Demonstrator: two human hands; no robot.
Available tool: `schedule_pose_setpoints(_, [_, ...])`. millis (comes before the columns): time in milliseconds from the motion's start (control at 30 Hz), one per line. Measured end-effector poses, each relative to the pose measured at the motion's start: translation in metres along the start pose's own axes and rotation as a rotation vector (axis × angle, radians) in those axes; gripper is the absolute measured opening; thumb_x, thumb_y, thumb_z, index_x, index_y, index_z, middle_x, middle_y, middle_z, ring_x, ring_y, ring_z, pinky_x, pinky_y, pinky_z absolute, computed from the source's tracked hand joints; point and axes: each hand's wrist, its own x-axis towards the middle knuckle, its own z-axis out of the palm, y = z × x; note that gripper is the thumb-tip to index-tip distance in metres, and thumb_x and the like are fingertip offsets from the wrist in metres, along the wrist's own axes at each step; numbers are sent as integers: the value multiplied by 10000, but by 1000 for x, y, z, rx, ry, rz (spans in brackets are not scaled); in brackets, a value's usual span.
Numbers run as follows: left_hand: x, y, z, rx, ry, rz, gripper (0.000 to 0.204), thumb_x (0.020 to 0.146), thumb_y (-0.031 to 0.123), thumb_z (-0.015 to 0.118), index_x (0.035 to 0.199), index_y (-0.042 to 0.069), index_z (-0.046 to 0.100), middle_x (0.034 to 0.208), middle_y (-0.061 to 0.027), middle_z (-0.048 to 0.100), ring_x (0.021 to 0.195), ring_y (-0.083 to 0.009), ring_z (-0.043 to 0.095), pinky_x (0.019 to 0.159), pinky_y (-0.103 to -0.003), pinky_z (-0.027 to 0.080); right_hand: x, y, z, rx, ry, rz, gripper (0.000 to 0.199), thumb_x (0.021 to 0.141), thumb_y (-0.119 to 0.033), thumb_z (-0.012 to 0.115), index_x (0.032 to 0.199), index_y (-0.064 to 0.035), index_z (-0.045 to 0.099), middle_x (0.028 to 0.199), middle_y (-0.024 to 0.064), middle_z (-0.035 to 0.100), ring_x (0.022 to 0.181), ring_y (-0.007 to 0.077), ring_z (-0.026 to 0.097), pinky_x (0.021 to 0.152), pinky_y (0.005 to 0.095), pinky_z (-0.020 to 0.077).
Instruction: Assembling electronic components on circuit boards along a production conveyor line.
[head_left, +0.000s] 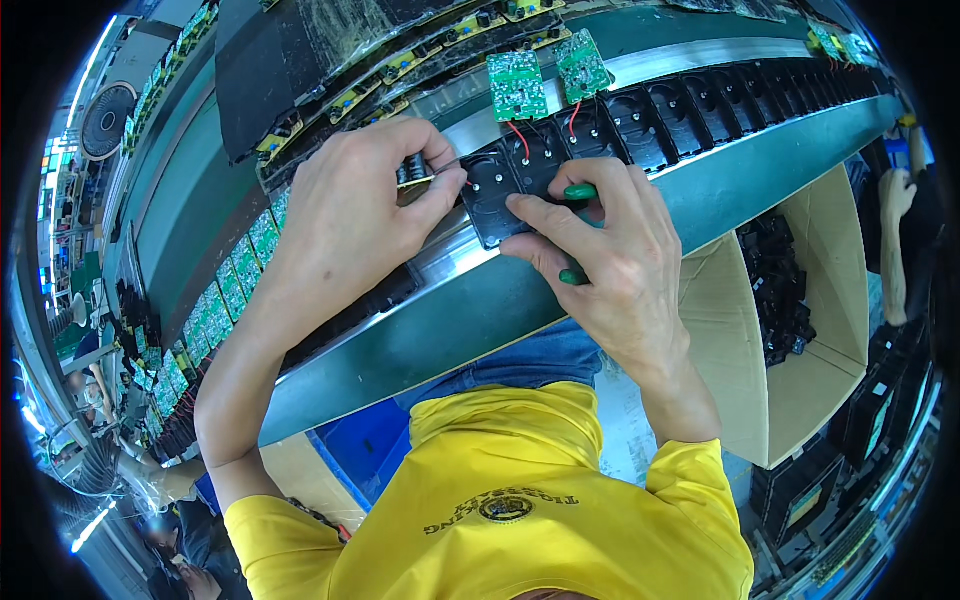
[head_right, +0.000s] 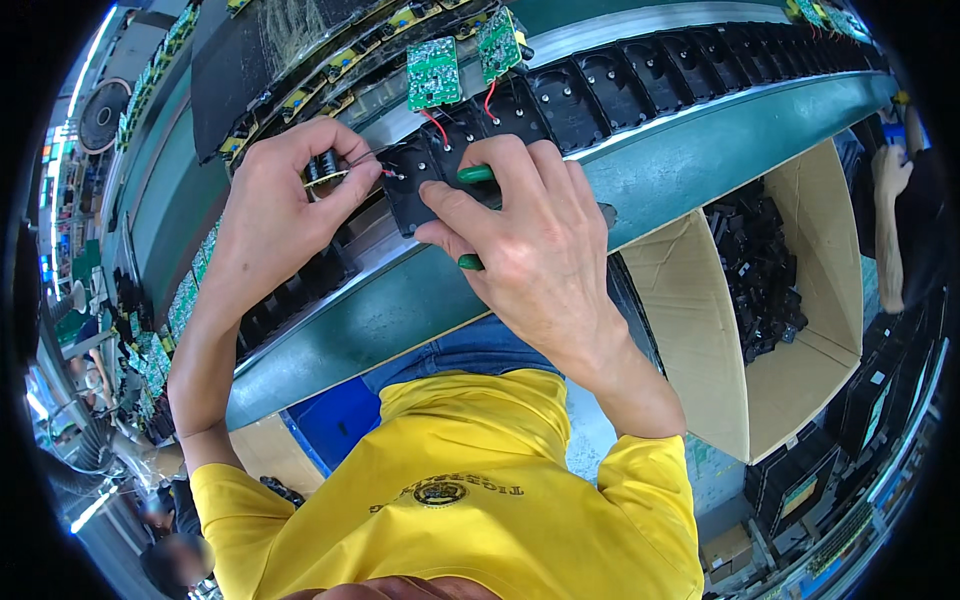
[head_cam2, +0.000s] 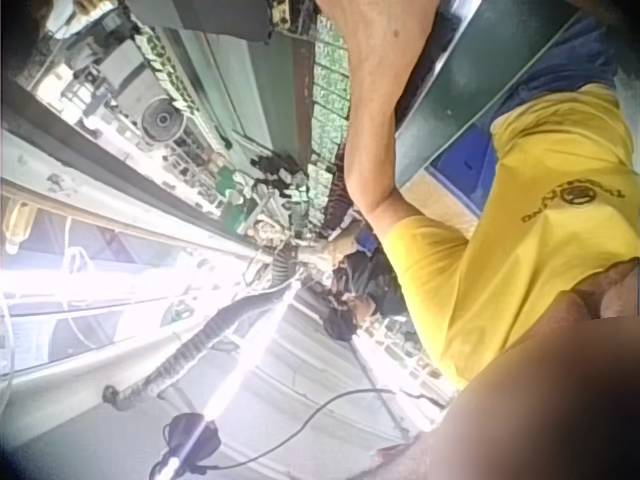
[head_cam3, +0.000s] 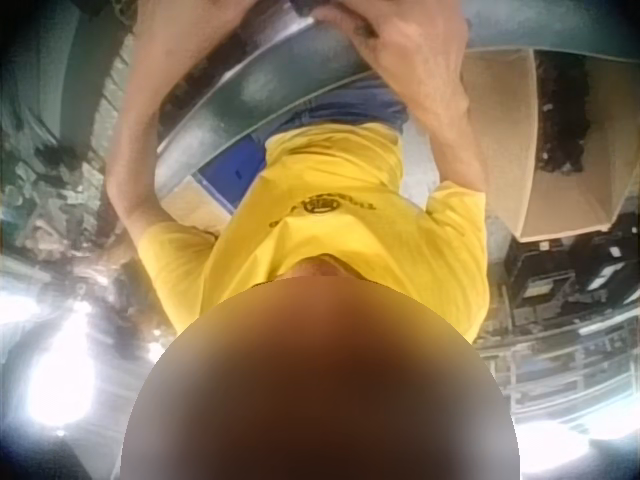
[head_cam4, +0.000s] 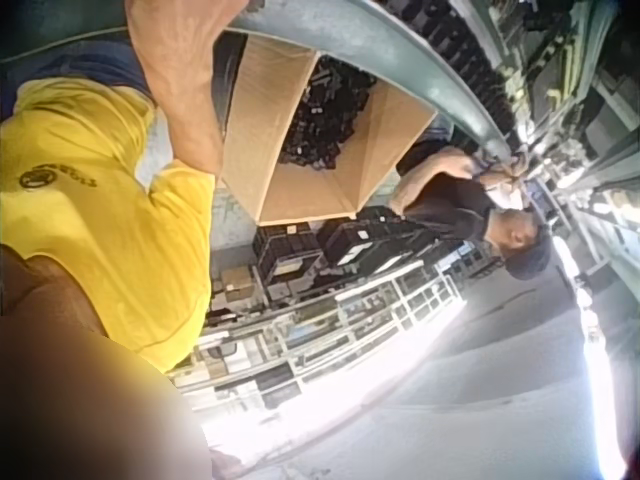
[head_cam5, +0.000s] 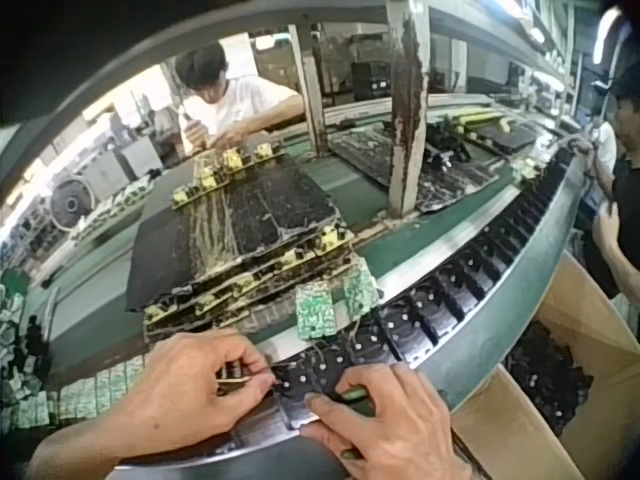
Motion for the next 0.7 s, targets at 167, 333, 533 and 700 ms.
schedule_pose_setpoints(167, [2, 2, 5, 43, 42, 88, 117, 990, 99, 828, 1009, -7, 781, 911, -42, 788, 723, -174, 603, 661, -299, 489, 0, 0, -1, -14, 0, -3, 316, 835, -197, 994, 1137, -143, 920, 1197, 30, 671, 1013, 222, 618, 866, 343, 555])
schedule_pose_setpoints(333, [0, 15, -3, -72, -65, -88, 113, 977, 147, 813, 948, 39, 796, 976, -87, 837, 750, -284, 737, 812, -417, 617, 1, -1, -1, -6, -11, 0, 317, 837, -193, 991, 1141, -144, 919, 1197, 30, 670, 1014, 225, 618, 872, 348, 554])
schedule_pose_setpoints(533, [-1, 8, -2, -77, -81, -88, 102, 982, 128, 817, 985, 26, 811, 940, -72, 825, 731, -246, 700, 759, -372, 585, 0, 0, -1, -18, -9, 1, 316, 840, -192, 987, 1144, -143, 918, 1200, 33, 669, 1011, 227, 618, 881, 357, 555])
schedule_pose_setpoints(700, [-2, 0, 1, -141, -55, -19, 119, 1000, 105, 820, 1036, -8, 814, 918, -45, 815, 740, -172, 644, 693, -301, 525, 0, 0, 0, -20, -8, -6, 313, 843, -195, 986, 1144, -143, 918, 1203, 34, 669, 1007, 226, 617, 885, 362, 554])
